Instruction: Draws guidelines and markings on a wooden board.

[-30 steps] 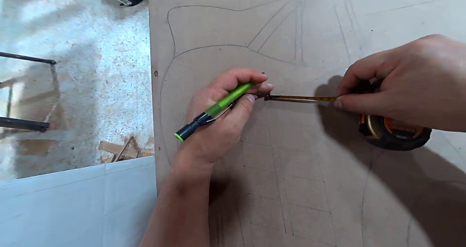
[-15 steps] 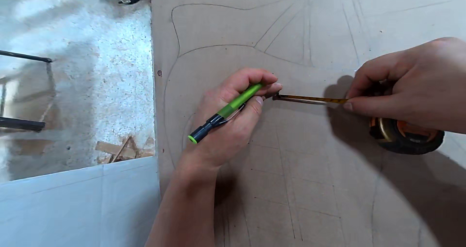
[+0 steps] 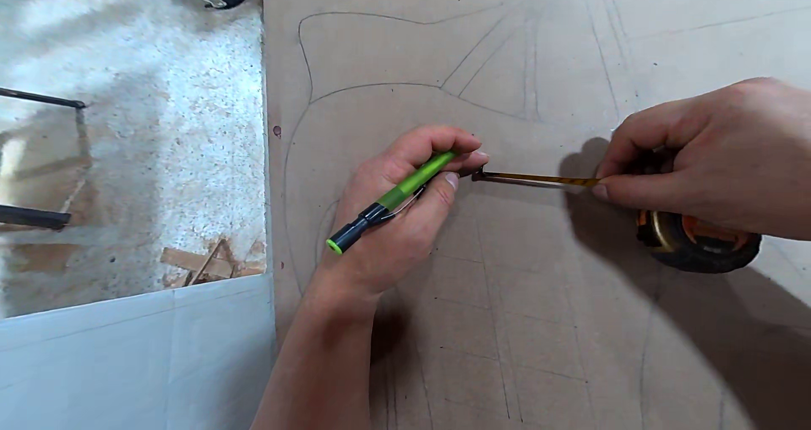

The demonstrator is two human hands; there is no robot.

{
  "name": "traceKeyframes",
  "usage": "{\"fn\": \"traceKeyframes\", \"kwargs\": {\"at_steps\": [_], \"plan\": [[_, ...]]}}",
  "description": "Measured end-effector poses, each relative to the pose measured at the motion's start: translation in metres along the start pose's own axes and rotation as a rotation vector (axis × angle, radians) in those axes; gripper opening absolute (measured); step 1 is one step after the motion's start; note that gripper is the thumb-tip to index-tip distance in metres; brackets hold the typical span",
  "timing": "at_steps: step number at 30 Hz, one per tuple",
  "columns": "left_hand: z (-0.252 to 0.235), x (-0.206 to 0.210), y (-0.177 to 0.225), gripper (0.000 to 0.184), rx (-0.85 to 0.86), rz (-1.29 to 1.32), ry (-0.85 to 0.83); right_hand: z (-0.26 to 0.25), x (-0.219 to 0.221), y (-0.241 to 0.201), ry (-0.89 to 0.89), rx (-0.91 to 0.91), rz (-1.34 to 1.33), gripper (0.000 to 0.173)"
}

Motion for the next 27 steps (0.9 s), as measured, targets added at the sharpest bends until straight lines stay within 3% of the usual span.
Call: {"fn": "traceKeyframes", "kwargs": {"at_steps": [13, 19, 27], "plan": [[-0.002, -0.001, -0.001, 0.028, 0.03, -0.003, 0.001, 0.001, -0.001, -0.005, -0.025, 0.024, 0.006, 0.014], [0.006, -0.022, 0.002, 0.026, 0.027, 0.07, 0.276, 0.002, -0.001, -0.007, -0.062, 0.051, 0.019, 0.013], [0.006, -0.008, 0.003, 0.016, 0.021, 0.042, 0.215, 0.001, 0.0, -0.007, -0.078, 0.041, 0.012, 0.015]]}}
Point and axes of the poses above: each hand's wrist, its own z-axis away from the middle knuckle, its own x-axis out of the palm, y = z × x, the point moved 9 cm from there along -z, towards the middle knuckle, and after that the axes turned 11 degrees about x, right-handed, at the moved point
